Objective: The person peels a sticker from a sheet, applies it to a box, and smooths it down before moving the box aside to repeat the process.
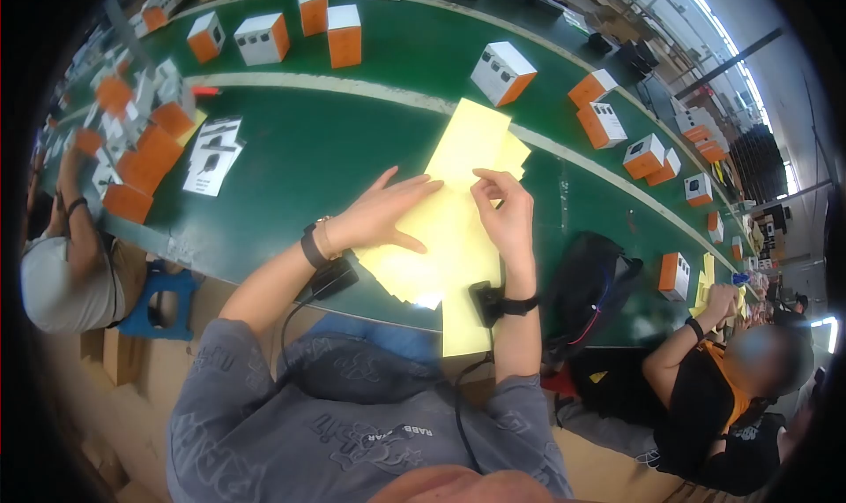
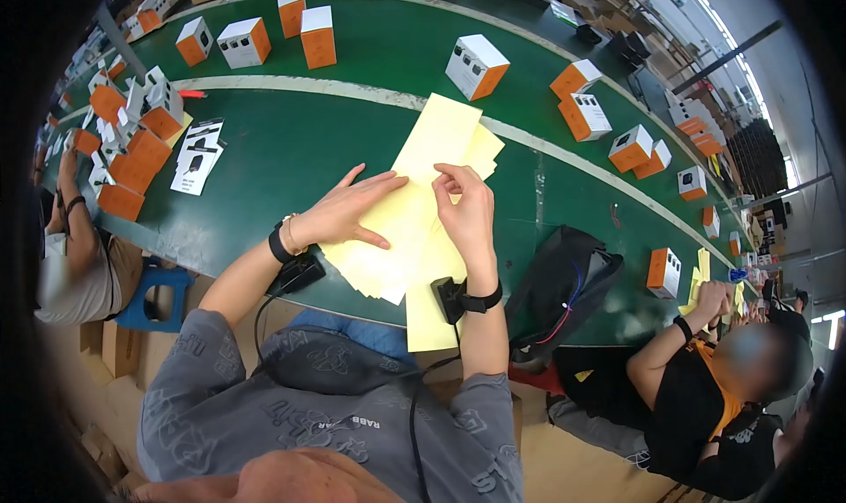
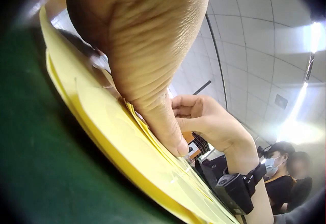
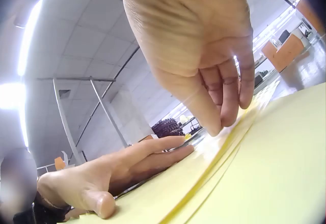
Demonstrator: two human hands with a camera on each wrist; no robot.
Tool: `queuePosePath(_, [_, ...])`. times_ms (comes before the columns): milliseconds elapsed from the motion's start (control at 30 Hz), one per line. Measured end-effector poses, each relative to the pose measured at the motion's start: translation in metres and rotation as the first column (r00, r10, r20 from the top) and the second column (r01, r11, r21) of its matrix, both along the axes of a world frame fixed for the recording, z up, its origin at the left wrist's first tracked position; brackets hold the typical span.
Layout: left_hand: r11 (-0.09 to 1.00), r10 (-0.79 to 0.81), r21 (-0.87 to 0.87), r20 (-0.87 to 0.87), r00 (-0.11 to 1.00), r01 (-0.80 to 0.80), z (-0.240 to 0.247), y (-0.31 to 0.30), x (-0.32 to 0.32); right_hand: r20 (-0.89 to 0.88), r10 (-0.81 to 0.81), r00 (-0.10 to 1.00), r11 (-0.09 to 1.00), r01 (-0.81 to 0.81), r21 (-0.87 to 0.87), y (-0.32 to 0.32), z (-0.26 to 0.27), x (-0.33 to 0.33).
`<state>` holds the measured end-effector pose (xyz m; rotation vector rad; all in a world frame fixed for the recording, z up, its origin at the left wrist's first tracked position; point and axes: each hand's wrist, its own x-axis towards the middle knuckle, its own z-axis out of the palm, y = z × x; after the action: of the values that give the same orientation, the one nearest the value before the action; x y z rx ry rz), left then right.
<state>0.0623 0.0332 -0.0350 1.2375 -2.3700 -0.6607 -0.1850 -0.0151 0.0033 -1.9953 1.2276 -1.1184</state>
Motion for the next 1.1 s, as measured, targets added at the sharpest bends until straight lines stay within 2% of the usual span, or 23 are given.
queuePosePath(100, [1.0,-0.008,-0.015,0.004,1.0,0.009,-0.002,0.0,0.0,-0.086,-0.101,0.991,0.992,0.094,-0.086,0.002,0.002,-0.001])
queuePosePath(167, [1.0,-0.015,-0.02,-0.01,1.0,0.015,0.002,0.004,0.0,-0.051,-0.101,0.994,0.992,0.097,-0.076,0.004,-0.003,0.001])
queuePosePath(233, [0.999,-0.018,-0.032,-0.025,1.0,0.018,0.012,-0.005,0.009,-0.098,-0.072,0.993,0.992,0.06,-0.112,0.004,-0.003,0.003])
queuePosePath(300, [0.992,0.082,-0.078,-0.221,0.972,-0.101,0.039,-0.017,0.033,-0.088,-0.066,0.994,0.995,0.059,-0.08,0.005,-0.003,0.003])
queuePosePath(367, [0.939,0.221,-0.196,-0.281,0.934,-0.282,0.081,-0.034,0.065,-0.151,-0.088,0.985,0.98,0.058,-0.189,0.01,0.0,0.006])
queuePosePath(400, [0.882,0.26,-0.323,-0.278,0.925,-0.344,0.091,-0.051,0.086,-0.204,-0.047,0.978,0.982,0.008,-0.189,0.011,-0.003,0.006])
queuePosePath(433, [0.814,0.355,-0.382,-0.27,0.895,-0.438,0.099,-0.07,0.107,-0.184,-0.048,0.982,0.982,0.013,-0.187,0.014,-0.001,0.009])
queuePosePath(533, [0.666,0.511,-0.479,-0.266,0.817,-0.572,0.1,-0.147,0.173,-0.403,0.091,0.911,0.957,-0.192,-0.217,0.021,0.007,0.015])
queuePosePath(567, [0.621,0.543,-0.526,-0.245,0.803,-0.581,0.095,-0.17,0.189,-0.388,0.101,0.916,0.952,-0.202,-0.23,0.021,0.005,0.016])
queuePosePath(633, [0.592,0.632,-0.484,-0.217,0.744,-0.644,0.086,-0.211,0.211,-0.48,0.281,0.831,0.94,-0.34,-0.037,0.022,0.0,0.019])
queuePosePath(667, [0.566,0.692,-0.472,-0.173,0.701,-0.676,0.081,-0.231,0.217,-0.493,0.32,0.809,0.936,-0.349,0.034,0.023,-0.007,0.02])
queuePosePath(733, [0.54,0.773,-0.428,-0.088,0.628,-0.725,0.071,-0.268,0.222,-0.488,0.3,0.82,0.944,-0.33,0.025,0.025,-0.004,0.021])
queuePosePath(767, [0.549,0.764,-0.433,-0.086,0.639,-0.715,0.07,-0.28,0.218,-0.493,0.288,0.821,0.949,-0.315,0.03,0.026,-0.005,0.022])
queuePosePath(833, [0.48,0.846,-0.375,-0.043,0.532,-0.793,0.067,-0.306,0.203,-0.487,0.258,0.835,0.956,-0.295,0.001,0.026,-0.008,0.021])
queuePosePath(867, [0.496,0.85,-0.371,0.023,0.526,-0.785,0.068,-0.316,0.198,-0.493,0.255,0.832,0.956,-0.294,-0.002,0.027,-0.007,0.021])
queuePosePath(900, [0.507,0.842,-0.369,0.02,0.539,-0.779,0.067,-0.325,0.188,-0.501,0.253,0.828,0.955,-0.297,-0.008,0.028,-0.006,0.022])
queuePosePath(967, [0.434,0.899,-0.302,0.08,0.431,-0.849,0.07,-0.341,0.168,-0.509,0.239,0.827,0.959,-0.283,-0.01,0.028,-0.006,0.022])
queuePosePath(1033, [0.422,0.904,-0.308,0.076,0.42,-0.853,0.064,-0.357,0.159,-0.52,0.237,0.821,0.96,-0.279,-0.004,0.029,-0.008,0.021])
queuePosePath(1100, [0.334,0.942,-0.232,0.062,0.329,-0.914,0.06,-0.367,0.15,-0.524,0.228,0.821,0.962,-0.272,-0.007,0.028,-0.011,0.02])
